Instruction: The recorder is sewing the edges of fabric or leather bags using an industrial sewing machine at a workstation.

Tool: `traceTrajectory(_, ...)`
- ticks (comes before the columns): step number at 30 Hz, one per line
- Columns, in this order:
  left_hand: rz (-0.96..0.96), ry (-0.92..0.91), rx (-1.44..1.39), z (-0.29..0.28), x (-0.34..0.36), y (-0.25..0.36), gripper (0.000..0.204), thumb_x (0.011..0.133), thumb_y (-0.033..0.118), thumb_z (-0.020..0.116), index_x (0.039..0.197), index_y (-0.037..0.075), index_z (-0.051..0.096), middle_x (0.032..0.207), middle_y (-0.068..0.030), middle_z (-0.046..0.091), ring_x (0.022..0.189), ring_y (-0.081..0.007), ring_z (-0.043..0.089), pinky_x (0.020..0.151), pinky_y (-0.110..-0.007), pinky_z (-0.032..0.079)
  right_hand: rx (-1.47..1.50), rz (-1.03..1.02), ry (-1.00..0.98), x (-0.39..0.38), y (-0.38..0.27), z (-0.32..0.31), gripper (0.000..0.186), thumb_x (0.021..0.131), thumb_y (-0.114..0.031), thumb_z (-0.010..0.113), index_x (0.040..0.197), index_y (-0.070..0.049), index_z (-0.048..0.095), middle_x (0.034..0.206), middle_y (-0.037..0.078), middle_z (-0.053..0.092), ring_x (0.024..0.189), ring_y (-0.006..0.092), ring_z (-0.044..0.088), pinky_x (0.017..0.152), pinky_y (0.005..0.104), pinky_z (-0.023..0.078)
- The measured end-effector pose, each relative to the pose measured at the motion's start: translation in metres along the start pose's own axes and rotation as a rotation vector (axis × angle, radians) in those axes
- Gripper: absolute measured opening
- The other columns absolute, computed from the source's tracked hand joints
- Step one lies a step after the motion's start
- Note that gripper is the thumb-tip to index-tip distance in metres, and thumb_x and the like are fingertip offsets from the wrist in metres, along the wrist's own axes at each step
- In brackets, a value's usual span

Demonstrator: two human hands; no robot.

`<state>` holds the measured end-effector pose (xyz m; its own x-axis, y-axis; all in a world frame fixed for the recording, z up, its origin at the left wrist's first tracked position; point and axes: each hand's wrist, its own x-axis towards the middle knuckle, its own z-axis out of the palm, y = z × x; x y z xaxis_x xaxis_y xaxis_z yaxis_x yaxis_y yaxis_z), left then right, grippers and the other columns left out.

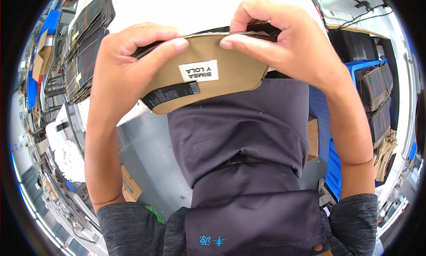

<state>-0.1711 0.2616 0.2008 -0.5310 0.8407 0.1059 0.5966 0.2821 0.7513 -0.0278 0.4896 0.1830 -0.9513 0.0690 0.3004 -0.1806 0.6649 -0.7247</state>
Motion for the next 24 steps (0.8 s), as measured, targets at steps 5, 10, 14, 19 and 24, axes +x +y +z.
traceTrajectory(5, -0.032, -0.006, 0.001, -0.006, -0.002, -0.007, 0.016, 0.093, 0.007, 0.079, 0.105, -0.002, 0.078, 0.102, -0.0057, 0.077, 0.093, -0.0103, 0.068, 0.086, -0.026, 0.052, 0.064, 0.182, -0.192, -0.007, -0.006, -0.035, 0.018, 0.1, -0.02, 0.073, 0.102, -0.002, 0.076, 0.09, 0.01, 0.076, 0.081, 0.0143, 0.069, 0.074, 0.0282, 0.054)
traceTrajectory(10, -0.085, 0.027, -0.027, 0.0, 0.001, -0.005, 0.013, 0.092, 0.008, 0.079, 0.1, -0.002, 0.078, 0.094, -0.0033, 0.075, 0.087, -0.0084, 0.066, 0.083, -0.025, 0.051, 0.114, 0.139, -0.127, -0.013, 0.023, -0.027, 0.021, 0.096, -0.023, 0.075, 0.101, -0.003, 0.076, 0.087, 0.016, 0.074, 0.081, 0.0255, 0.071, 0.075, 0.0342, 0.054)
traceTrajectory(14, -0.113, 0.011, -0.044, 0.0, 0.0, -0.005, 0.012, 0.093, 0.007, 0.079, 0.1, -0.003, 0.078, 0.094, -0.003, 0.074, 0.088, -0.0082, 0.065, 0.082, -0.025, 0.05, 0.081, 0.256, -0.193, -0.009, 0.013, -0.038, 0.024, 0.095, -0.025, 0.077, 0.103, -0.003, 0.075, 0.088, 0.016, 0.075, 0.082, 0.0256, 0.072, 0.077, 0.0342, 0.055)
traceTrajectory(19, -0.114, -0.009, -0.055, -0.001, -0.002, -0.006, 0.014, 0.093, 0.005, 0.079, 0.105, -0.002, 0.079, 0.102, -0.006, 0.076, 0.093, -0.0099, 0.066, 0.086, -0.025, 0.051, -0.199, 0.201, -0.029, -0.019, 0.019, -0.026, 0.029, 0.086, -0.033, 0.082, 0.091, -0.007, 0.07, 0.077, 0.011, 0.068, 0.073, 0.0284, 0.067, 0.07, 0.0433, 0.052)
traceTrajectory(24, -0.086, 0.002, -0.068, -0.002, -0.001, -0.007, 0.014, 0.093, 0.004, 0.079, 0.106, -0.003, 0.078, 0.102, -0.0076, 0.076, 0.094, -0.0116, 0.067, 0.087, -0.026, 0.051, -0.061, 0.157, -0.076, -0.015, 0.024, -0.024, 0.031, 0.087, -0.029, 0.081, 0.096, -0.003, 0.068, 0.084, 0.015, 0.069, 0.082, 0.0303, 0.067, 0.075, 0.0424, 0.052)
